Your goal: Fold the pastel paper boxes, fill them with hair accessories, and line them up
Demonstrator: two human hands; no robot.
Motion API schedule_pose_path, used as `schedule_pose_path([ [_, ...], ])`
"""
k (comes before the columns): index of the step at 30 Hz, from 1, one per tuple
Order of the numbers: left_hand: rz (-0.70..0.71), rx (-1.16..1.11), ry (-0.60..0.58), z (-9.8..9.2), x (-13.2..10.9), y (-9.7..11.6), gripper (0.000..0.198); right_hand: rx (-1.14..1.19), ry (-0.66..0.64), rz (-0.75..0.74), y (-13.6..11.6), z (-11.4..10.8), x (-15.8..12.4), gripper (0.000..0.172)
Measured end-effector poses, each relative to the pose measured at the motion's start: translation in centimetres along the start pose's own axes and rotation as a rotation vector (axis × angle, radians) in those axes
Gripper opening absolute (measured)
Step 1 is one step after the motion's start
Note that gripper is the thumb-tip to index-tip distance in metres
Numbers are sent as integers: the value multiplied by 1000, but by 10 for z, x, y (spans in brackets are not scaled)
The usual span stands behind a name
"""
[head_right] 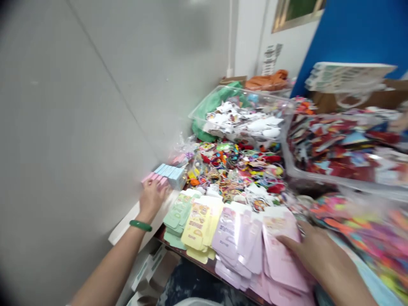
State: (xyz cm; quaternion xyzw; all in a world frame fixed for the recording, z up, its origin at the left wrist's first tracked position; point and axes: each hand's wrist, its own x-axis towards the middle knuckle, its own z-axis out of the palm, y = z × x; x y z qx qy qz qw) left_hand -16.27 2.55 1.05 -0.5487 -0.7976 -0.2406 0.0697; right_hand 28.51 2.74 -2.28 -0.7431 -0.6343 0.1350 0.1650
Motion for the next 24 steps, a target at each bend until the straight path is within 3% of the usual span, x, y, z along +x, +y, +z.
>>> schedule_pose_path([
  [2, 27, -20, 23, -6, -2, 7, 35, -128, -129, 11, -4, -7, -4, 37],
  [4, 109, -12, 103, -11, -4, 17, 34, -185, -162, 51, -12, -11, -9, 47],
  [9, 246, -120, 164, -24, -20, 54, 29, -160, -97, 124, -30, -15, -21, 54],
  [12, 293, -328, 73, -32, -33, 78, 29, 0, -8, 162, -26, -24, -21, 38],
  [14, 325, -526, -72, -34, -42, 94, 26, 167, 61, 207, -19, -35, -21, 26],
  [18, 245, -914, -477, -31, -59, 124, 25, 683, 130, 239, -20, -56, -29, 31],
  [21, 94, -1213, -916, -23, -71, 147, 31, 998, 50, 178, -46, -56, -43, 32],
  [24, 41, -1538, -1361, -12, -81, 165, 60, 1091, 27, -11, -79, -44, -55, 28],
])
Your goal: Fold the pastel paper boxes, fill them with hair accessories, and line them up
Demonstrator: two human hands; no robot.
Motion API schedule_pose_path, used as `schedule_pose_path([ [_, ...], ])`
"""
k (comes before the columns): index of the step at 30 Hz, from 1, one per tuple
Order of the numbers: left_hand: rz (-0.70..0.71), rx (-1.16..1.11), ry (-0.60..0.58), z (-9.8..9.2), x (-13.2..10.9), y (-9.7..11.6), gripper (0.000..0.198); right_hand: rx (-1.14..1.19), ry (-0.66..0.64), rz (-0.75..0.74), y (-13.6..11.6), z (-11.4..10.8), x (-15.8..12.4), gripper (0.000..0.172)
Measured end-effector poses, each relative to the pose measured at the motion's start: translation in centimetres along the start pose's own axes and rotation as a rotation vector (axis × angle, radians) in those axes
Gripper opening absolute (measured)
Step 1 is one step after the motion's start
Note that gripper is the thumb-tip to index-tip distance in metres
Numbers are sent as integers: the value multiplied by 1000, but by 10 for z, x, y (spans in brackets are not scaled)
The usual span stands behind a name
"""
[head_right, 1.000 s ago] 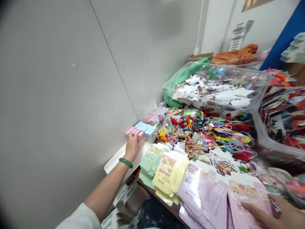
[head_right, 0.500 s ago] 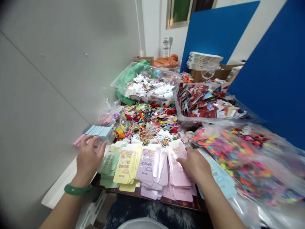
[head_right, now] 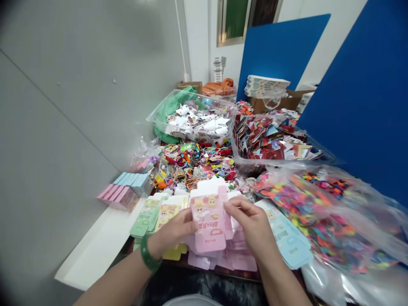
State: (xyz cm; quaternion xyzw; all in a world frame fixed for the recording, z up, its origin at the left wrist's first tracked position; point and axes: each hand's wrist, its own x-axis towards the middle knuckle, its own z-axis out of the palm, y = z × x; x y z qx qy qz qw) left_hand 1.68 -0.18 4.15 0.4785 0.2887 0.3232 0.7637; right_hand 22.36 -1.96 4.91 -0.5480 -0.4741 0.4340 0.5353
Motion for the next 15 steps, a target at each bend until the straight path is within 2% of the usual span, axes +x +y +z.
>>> schedule_pose_path([
  [2, -65, -202, -116, 3, 7, -6, 73, 4, -29, -87, 1, 18, -4, 26],
  [5, -119, -350, -172, 3, 10, -12, 84, 32, -38, -88, 5, 29, -6, 23],
  [7, -119, -373, -157, 2, 9, -13, 85, 113, -71, -49, 7, 30, -6, 26],
  [10, -112, -345, -105, 3, 7, -14, 79, 226, -112, -61, 8, 30, -7, 45],
  [15, -56, -238, 34, 11, 5, -14, 62, 255, -140, -150, 13, 35, -12, 41],
])
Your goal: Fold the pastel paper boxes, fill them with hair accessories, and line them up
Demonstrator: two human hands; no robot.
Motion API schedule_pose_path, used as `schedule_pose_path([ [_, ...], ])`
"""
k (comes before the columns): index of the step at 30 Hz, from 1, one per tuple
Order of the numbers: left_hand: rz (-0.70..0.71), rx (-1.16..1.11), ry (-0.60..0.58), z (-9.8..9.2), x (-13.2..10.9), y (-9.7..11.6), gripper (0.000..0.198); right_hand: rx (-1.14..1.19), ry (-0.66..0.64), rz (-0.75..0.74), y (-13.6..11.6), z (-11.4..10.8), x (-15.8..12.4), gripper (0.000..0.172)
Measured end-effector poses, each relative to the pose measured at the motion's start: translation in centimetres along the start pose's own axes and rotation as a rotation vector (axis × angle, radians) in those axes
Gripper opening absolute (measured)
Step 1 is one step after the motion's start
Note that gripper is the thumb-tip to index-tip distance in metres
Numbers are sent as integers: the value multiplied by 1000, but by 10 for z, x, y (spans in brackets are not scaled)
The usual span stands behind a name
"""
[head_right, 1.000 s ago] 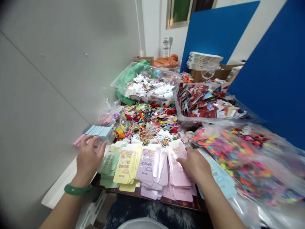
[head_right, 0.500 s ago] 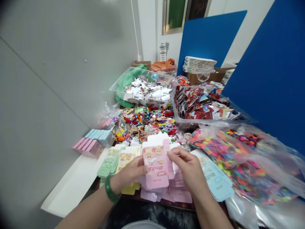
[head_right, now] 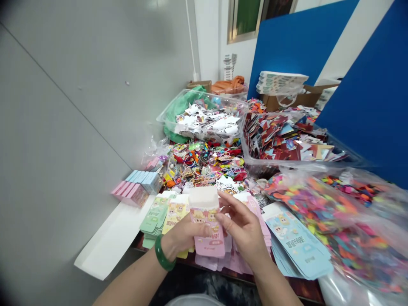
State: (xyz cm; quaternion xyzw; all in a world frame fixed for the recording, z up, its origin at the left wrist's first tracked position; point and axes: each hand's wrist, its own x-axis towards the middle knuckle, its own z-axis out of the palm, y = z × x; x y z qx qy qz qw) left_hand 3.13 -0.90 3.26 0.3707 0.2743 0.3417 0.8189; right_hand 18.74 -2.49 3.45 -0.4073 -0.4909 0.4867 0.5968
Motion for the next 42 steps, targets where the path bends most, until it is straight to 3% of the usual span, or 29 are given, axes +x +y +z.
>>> schedule_pose_path([
  [5, 29, 3, 188, 13, -2, 0, 55, -136, 87, -91, 10, 1, -6, 32],
  [8, 53, 116, 263, 15, -7, -3, 56, -148, 164, -7, 19, -1, -8, 32],
  [13, 385, 512, 499, 2, -17, -15, 86, -98, 213, 94, 30, -1, -11, 37],
  [16, 427, 620, 520, -5, -20, -18, 66, -21, 138, 120, 32, 3, -11, 33],
  [20, 368, 494, 559, -7, -15, -13, 29, 109, 61, 264, 32, 10, -12, 39],
  [23, 336, 450, 569, -6, -11, -6, 30, 87, 57, 311, 29, 13, -11, 40],
  [26, 323, 421, 547, -5, -12, -3, 27, -73, -3, 175, 17, 10, -8, 23],
  [28, 297, 313, 485, -4, -16, -2, 37, -194, -77, 68, 8, 7, -6, 26],
  [29, 282, 241, 432, -4, -18, -2, 51, -221, -97, 39, 3, 6, -4, 29],
  [31, 231, 102, 282, -2, -23, -4, 71, -183, -78, 35, -2, 4, -3, 17],
  [34, 30, -33, 34, -1, -28, -11, 70, -137, 23, 38, -4, 3, -3, 37],
  [35, -41, -52, -5, -1, -29, -13, 64, -175, 26, 9, -4, 3, -3, 34],
  [38, -119, -71, 48, -2, -30, -19, 47, -324, -81, -98, -3, 1, -4, 11],
  [42, -98, 8, 76, -5, -32, -16, 37, -355, -207, -38, -9, 0, -3, 11],
])
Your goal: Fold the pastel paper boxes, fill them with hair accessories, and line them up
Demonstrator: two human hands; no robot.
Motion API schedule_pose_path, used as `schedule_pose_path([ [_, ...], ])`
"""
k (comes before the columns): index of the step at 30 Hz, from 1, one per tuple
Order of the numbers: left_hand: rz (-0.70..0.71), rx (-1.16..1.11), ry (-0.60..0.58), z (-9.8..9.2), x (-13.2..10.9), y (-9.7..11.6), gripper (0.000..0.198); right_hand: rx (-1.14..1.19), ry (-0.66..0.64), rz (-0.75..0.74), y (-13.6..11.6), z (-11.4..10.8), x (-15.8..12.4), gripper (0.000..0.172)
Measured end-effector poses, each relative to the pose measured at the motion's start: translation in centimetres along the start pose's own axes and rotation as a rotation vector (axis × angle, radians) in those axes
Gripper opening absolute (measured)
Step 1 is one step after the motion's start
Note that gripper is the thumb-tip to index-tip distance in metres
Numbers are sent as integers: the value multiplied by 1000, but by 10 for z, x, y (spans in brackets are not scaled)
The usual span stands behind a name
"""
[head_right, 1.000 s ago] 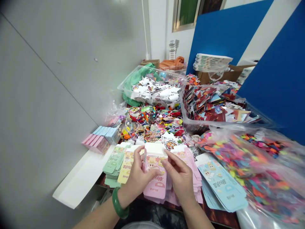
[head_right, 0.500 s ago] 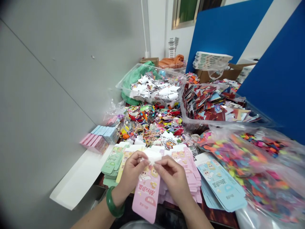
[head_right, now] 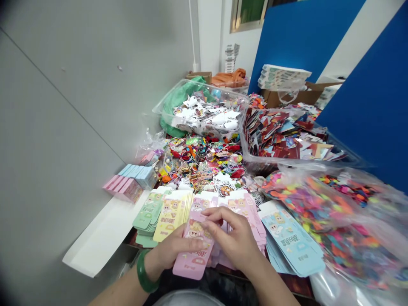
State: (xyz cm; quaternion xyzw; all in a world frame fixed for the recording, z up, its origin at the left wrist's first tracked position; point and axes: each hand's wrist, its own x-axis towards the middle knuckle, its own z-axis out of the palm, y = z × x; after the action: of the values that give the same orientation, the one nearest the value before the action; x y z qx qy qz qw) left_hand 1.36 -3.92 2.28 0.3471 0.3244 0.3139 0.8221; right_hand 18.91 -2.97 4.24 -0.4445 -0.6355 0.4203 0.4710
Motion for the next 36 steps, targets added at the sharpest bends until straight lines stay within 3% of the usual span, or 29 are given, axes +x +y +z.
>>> schedule_pose_path([
  [6, 21, 181, -153, 1, -4, 16, 37, 116, -71, 133, -12, -5, 9, 16],
  [11, -60, 19, -52, 2, 0, 12, 35, 91, -103, -5, -9, -7, 10, 12],
  [16, -42, -91, 36, 2, 5, 8, 37, 43, -97, 8, -1, -2, 3, 19],
  [19, -14, -115, 95, 4, 5, 11, 43, -2, -36, -10, 2, 0, 2, 26],
  [21, -18, -123, 104, 7, 5, 13, 46, -7, 9, -30, 2, -1, 4, 19],
  [23, -28, -142, 88, 9, 5, 15, 48, 44, 5, 35, 2, -4, 9, 13],
  [26, 67, -161, 145, 7, 7, 19, 52, 233, -5, 307, 3, -12, 19, 23],
  [29, 348, 104, 232, -2, 7, 26, 40, 383, -21, 524, 7, -16, 28, 31],
  [32, 626, 686, 105, -13, 6, 29, 49, 342, -225, 554, 10, -14, 37, 33],
  [34, 696, 907, 18, -18, 7, 27, 42, 89, -357, 465, 9, -18, 51, 28],
  [36, 664, 906, 19, -22, 7, 22, 32, -342, -277, 360, 8, -35, 76, 23],
])
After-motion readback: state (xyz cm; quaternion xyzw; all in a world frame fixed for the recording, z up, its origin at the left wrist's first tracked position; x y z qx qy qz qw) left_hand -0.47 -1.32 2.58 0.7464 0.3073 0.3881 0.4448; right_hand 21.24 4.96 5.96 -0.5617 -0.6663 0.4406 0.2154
